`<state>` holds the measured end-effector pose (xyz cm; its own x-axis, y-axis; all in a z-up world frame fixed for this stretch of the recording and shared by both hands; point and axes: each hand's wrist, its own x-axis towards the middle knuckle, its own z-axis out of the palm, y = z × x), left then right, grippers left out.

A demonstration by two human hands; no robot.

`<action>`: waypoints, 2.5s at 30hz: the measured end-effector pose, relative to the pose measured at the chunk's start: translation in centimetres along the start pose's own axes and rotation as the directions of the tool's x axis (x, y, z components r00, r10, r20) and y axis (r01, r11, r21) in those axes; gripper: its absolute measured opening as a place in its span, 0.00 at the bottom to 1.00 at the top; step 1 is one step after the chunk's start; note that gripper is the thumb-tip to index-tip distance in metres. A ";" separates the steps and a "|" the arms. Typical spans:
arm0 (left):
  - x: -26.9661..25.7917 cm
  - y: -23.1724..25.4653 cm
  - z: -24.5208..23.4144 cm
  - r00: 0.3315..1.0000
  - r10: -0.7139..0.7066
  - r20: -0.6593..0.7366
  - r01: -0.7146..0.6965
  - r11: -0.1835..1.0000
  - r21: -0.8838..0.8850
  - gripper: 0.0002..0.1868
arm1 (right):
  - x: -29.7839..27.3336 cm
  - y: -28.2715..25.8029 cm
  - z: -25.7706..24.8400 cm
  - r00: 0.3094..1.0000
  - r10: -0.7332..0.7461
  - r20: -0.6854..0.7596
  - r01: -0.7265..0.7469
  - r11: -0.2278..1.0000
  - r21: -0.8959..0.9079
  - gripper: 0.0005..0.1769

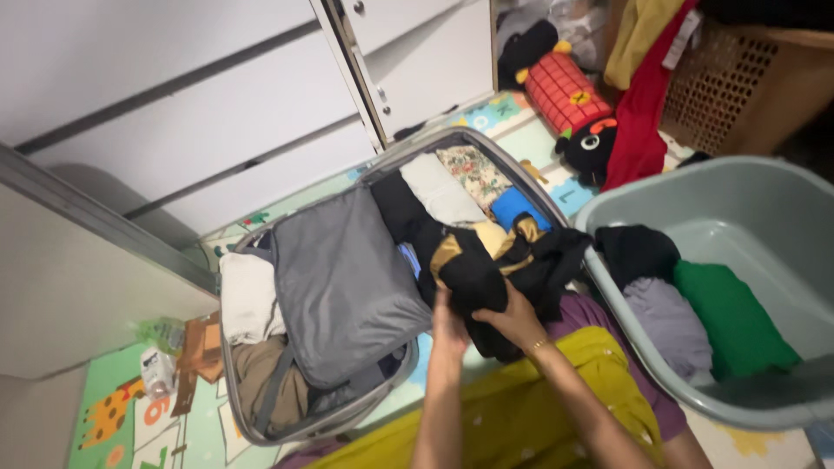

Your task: The person unpacks a suitcase placed on a colorful play mat, removing small items like bottles and packets from the mesh pocket and placing them on the floor. Then the person removes folded clothes from the main compartment and places them into a nearby plastic tub.

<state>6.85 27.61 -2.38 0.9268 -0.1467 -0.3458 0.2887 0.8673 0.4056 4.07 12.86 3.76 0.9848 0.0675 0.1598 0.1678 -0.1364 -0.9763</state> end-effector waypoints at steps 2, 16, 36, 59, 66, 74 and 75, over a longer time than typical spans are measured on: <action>-1.4 2.3 1.4 0.987 0.094 -0.132 -0.074 0.987 0.145 0.46 | -0.7 -0.4 0.8 0.997 0.082 0.005 -0.074 0.928 -0.366 0.49; -4.1 3.6 2.2 0.790 0.522 -0.320 -0.208 0.720 0.662 0.38 | 5.5 0.6 -9.6 0.821 -0.416 -0.392 -0.290 0.287 -0.913 0.47; -5.7 5.7 -0.5 0.944 0.110 -0.312 -0.055 0.982 0.180 0.17 | 6.0 1.8 -6.2 0.978 0.136 -0.158 -0.204 0.459 -0.865 0.43; -6.8 2.3 7.0 0.955 0.107 -0.278 -0.078 0.991 0.112 0.33 | -2.8 -9.2 -0.3 0.777 -0.581 0.242 0.592 0.545 -0.593 0.37; -4.6 1.0 5.3 0.849 0.420 -0.321 -0.204 0.820 0.535 0.41 | -2.8 -7.0 -0.6 0.808 -0.310 0.500 0.586 0.497 -0.640 0.29; -6.3 1.5 7.3 0.944 0.281 -0.175 -0.215 0.923 0.320 0.33 | -5.2 -9.7 -4.7 0.850 -0.512 -0.120 0.371 0.745 -0.554 0.36; -6.8 1.3 8.4 0.952 0.269 -0.147 -0.215 0.927 0.306 0.33 | -5.2 -9.4 -5.5 0.788 -0.520 -0.330 0.243 0.755 -0.608 0.40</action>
<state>2.92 25.76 7.63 0.9246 0.1635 -0.3441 0.1421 0.6901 0.7096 -2.41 8.38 12.88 0.7032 -0.2025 0.6816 0.3931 -0.6880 -0.6100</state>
